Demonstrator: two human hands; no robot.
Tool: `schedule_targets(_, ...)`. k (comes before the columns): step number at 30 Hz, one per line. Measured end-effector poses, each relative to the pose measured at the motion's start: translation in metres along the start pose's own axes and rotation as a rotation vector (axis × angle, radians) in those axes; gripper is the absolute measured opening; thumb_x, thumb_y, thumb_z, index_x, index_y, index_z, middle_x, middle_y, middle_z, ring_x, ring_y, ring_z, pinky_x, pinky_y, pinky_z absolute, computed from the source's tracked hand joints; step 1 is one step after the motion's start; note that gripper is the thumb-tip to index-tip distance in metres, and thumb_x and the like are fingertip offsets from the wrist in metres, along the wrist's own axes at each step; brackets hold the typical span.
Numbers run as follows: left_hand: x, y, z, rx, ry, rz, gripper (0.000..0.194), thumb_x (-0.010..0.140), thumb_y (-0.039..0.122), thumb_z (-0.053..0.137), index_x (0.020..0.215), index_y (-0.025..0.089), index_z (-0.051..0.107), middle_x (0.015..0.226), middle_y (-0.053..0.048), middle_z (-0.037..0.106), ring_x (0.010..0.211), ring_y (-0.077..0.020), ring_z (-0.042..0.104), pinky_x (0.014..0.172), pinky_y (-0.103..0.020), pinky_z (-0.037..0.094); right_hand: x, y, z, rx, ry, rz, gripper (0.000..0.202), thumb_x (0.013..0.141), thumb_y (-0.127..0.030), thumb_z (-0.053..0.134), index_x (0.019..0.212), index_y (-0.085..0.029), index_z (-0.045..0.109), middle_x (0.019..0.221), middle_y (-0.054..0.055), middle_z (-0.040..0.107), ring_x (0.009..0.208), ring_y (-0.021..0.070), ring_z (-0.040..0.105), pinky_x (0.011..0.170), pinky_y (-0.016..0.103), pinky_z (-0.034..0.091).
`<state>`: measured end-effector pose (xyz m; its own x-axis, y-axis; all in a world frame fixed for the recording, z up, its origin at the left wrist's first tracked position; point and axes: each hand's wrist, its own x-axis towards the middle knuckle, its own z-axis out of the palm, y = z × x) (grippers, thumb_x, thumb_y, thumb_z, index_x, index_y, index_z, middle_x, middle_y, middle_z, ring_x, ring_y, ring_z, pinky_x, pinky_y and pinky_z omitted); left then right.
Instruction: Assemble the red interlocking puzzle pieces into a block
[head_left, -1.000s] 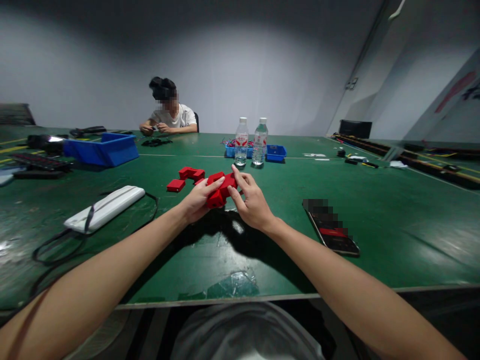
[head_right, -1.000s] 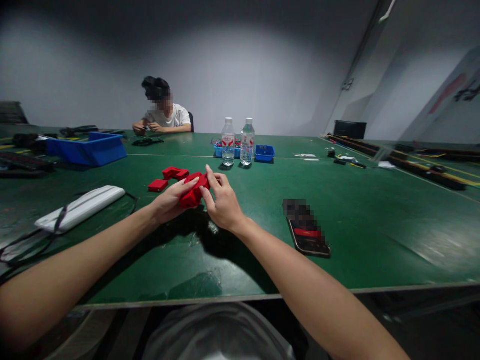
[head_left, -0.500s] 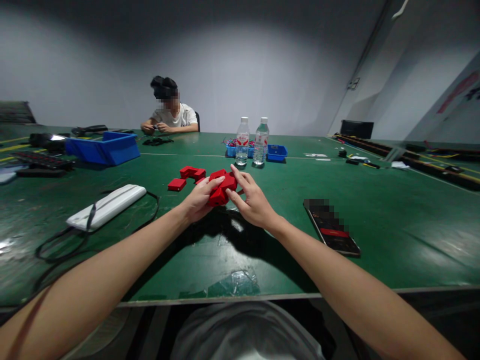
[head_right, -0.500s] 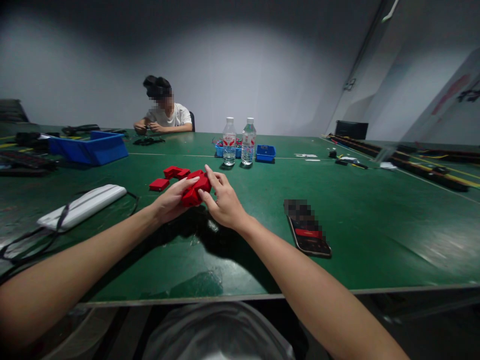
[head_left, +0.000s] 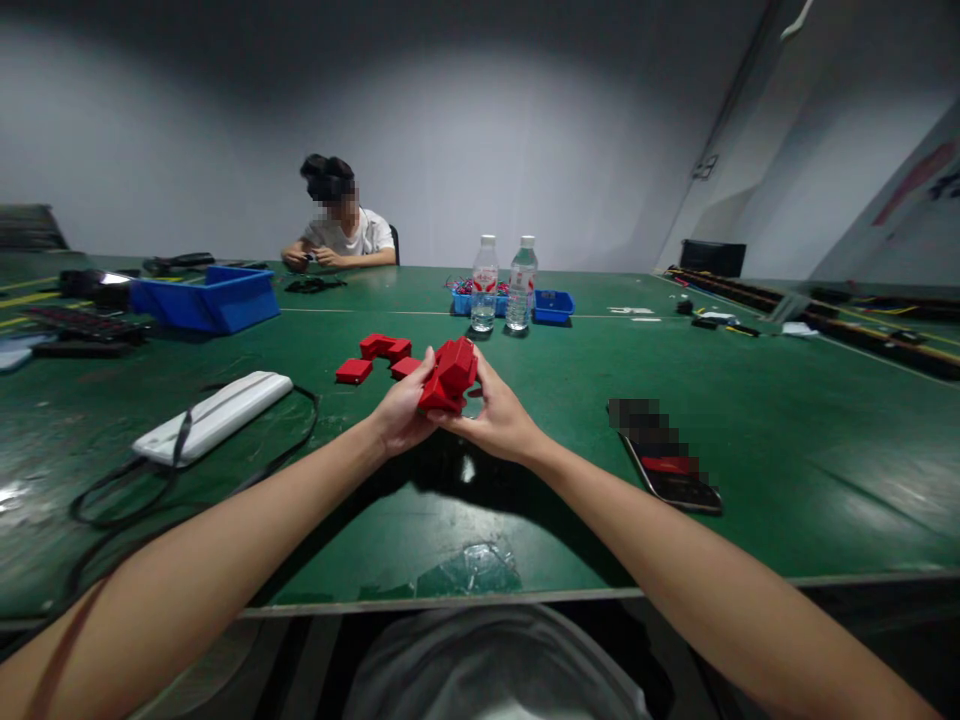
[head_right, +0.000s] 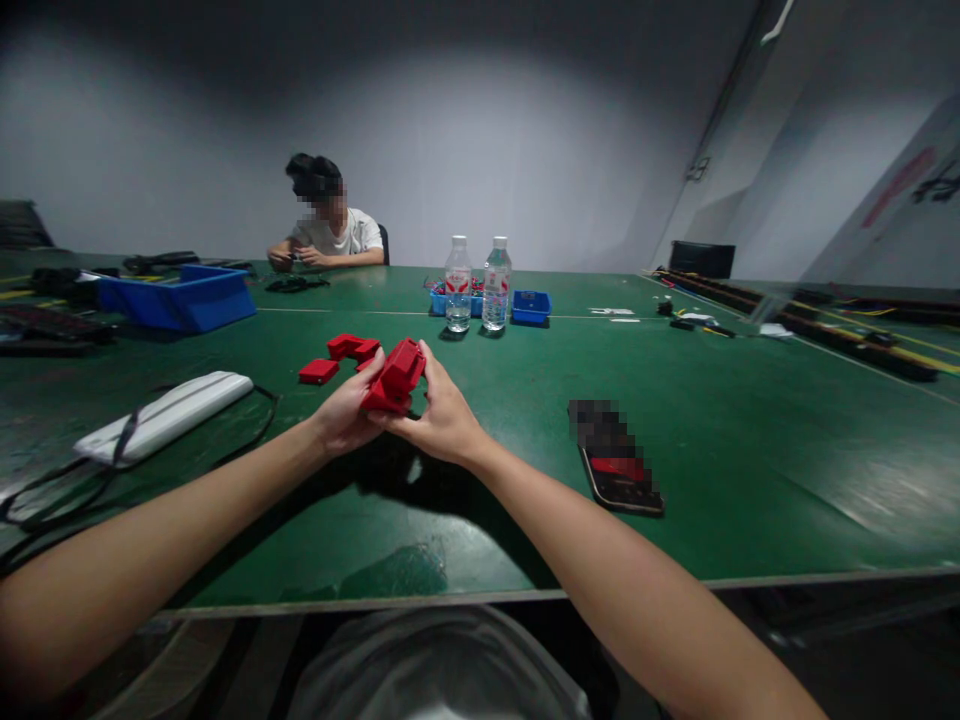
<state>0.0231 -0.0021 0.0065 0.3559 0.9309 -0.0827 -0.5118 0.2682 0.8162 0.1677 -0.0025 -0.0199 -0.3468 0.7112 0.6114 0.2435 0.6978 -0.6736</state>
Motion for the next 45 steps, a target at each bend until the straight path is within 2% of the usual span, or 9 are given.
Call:
schedule_targets(4,0.004,-0.005,-0.004,0.106,0.069,-0.015,0.049,0.096,0.046,0.031,0.094,0.012,0.066,0.066,-0.005,0.068,0.055,-0.0149,0.063,0.057,-0.025,0.05,-0.001,-0.002,0.001,-0.037,0.059,-0.007,0.098,0.059,-0.036,0.081,0.142,-0.018,0.033,0.139,0.014,0.046,0.128,0.0257,0.046,0.11,0.042,0.034)
schedule_targets(7,0.01,-0.004,-0.012,0.193,0.106,-0.055,0.059,0.093,0.056,0.028,0.092,0.013,0.067,0.066,-0.007,0.068,0.059,-0.0168,0.064,0.058,-0.026,0.049,-0.003,-0.002,0.002,-0.092,0.101,0.03,0.097,0.055,-0.032,0.081,0.14,-0.02,0.036,0.137,0.013,0.048,0.124,0.0268,0.049,0.105,0.044,0.039)
schedule_targets(12,0.008,0.003,-0.014,0.269,0.046,-0.071,0.069,0.078,0.073,0.042,0.092,0.011,0.069,0.068,-0.007,0.068,0.058,-0.0158,0.062,0.054,-0.024,0.044,-0.002,0.003,0.0,-0.16,0.138,0.082,0.089,0.056,-0.025,0.079,0.136,-0.021,0.041,0.137,0.011,0.049,0.123,0.0268,0.048,0.103,0.046,0.04)
schedule_targets(17,0.005,-0.002,-0.01,0.339,0.063,0.033,0.047,0.067,0.054,0.072,0.093,0.014,0.068,0.075,-0.004,0.069,0.064,-0.013,0.061,0.061,-0.023,0.044,0.0,0.007,-0.003,-0.16,0.107,0.098,0.089,0.056,-0.021,0.077,0.137,-0.021,0.039,0.139,0.011,0.047,0.123,0.0264,0.049,0.102,0.046,0.041)
schedule_targets(22,0.007,-0.006,-0.014,0.343,0.047,0.074,0.048,0.06,0.041,0.082,0.096,0.013,0.067,0.083,-0.005,0.07,0.073,-0.0147,0.064,0.068,-0.024,0.047,-0.001,0.006,-0.003,-0.189,0.087,0.027,0.088,0.058,-0.022,0.076,0.137,-0.019,0.039,0.137,0.013,0.048,0.124,0.0263,0.048,0.105,0.045,0.038)
schedule_targets(28,0.008,-0.004,-0.014,0.33,0.026,0.108,0.05,0.057,0.03,0.085,0.097,0.012,0.063,0.081,-0.004,0.069,0.071,-0.0129,0.064,0.07,-0.024,0.049,-0.001,0.006,-0.003,-0.214,0.055,-0.058,0.087,0.062,-0.022,0.073,0.139,-0.016,0.035,0.137,0.015,0.046,0.128,0.0245,0.044,0.11,0.042,0.034)
schedule_targets(32,0.011,-0.007,-0.018,0.34,0.054,0.084,0.05,0.055,0.024,0.086,0.095,0.012,0.06,0.08,-0.004,0.07,0.069,-0.0144,0.066,0.069,-0.027,0.051,-0.001,0.007,-0.002,-0.202,-0.019,-0.044,0.09,0.062,-0.023,0.073,0.141,-0.016,0.031,0.141,0.016,0.041,0.131,0.0249,0.04,0.111,0.043,0.033)
schedule_targets(39,0.013,-0.009,-0.021,0.361,0.08,0.105,0.055,0.054,0.02,0.087,0.099,0.013,0.055,0.082,-0.006,0.071,0.072,-0.0162,0.068,0.067,-0.025,0.051,0.0,0.005,-0.004,-0.112,-0.033,0.002,0.076,0.072,-0.028,0.067,0.14,-0.013,0.035,0.139,0.017,0.045,0.128,0.023,0.045,0.11,0.04,0.034)
schedule_targets(45,0.01,-0.005,-0.019,0.344,-0.014,0.059,0.048,0.061,0.022,0.082,0.102,0.012,0.06,0.088,-0.007,0.071,0.073,-0.0152,0.067,0.07,-0.027,0.052,0.001,0.01,0.0,0.192,-0.061,0.206,0.078,0.077,-0.033,0.065,0.144,-0.02,0.028,0.139,0.013,0.048,0.12,0.0214,0.054,0.101,0.039,0.045)
